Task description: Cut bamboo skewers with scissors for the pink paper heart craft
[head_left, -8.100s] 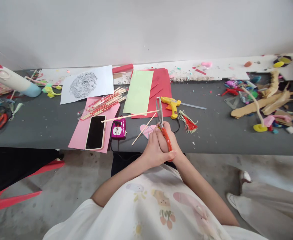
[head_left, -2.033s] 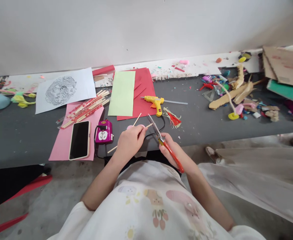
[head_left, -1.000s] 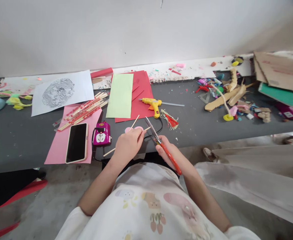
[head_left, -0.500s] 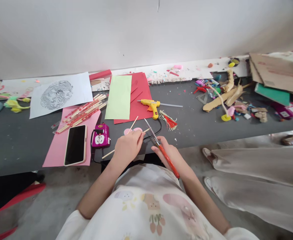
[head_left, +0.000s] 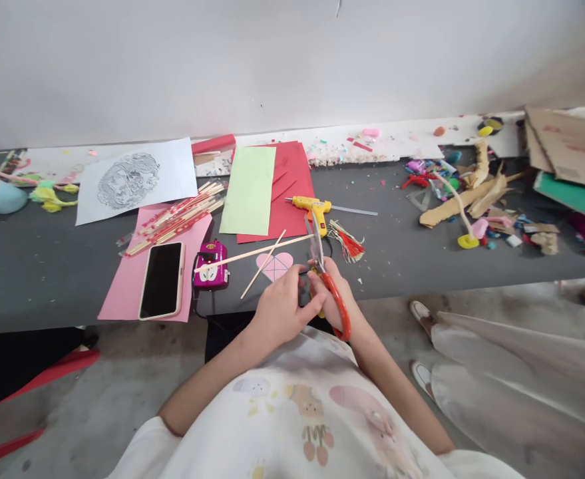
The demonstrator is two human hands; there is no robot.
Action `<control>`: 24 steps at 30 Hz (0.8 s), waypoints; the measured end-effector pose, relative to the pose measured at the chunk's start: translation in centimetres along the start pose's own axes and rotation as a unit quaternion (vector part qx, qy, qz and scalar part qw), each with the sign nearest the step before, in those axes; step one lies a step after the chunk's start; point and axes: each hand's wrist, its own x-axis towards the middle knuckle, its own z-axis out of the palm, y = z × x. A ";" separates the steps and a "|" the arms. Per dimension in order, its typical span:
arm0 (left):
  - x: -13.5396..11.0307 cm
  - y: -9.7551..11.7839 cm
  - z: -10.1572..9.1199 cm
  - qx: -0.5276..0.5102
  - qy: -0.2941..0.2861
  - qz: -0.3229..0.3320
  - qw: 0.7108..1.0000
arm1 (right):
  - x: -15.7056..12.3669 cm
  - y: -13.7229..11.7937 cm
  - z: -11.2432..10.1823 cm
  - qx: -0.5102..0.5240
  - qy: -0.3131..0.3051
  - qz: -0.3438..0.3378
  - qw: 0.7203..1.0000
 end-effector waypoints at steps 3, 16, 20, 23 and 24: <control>0.0 -0.4 0.4 -0.144 -0.059 0.012 0.988 | 0.0 -1.2 0.3 -0.053 0.044 0.025 0.997; -0.2 -2.7 4.1 -0.346 -0.086 0.088 0.930 | -0.7 -3.0 0.7 -0.162 0.045 -0.087 0.982; -0.3 -2.4 5.0 -0.377 -0.018 0.093 0.922 | -0.5 -3.1 1.1 -0.151 0.016 -0.080 0.985; -0.3 -2.3 5.2 -0.399 0.006 0.082 0.913 | -0.2 -2.9 1.3 -0.143 0.005 -0.065 0.988; -0.4 -2.3 5.3 -0.402 0.011 0.072 0.913 | -0.1 -2.8 1.4 -0.144 0.006 -0.058 0.988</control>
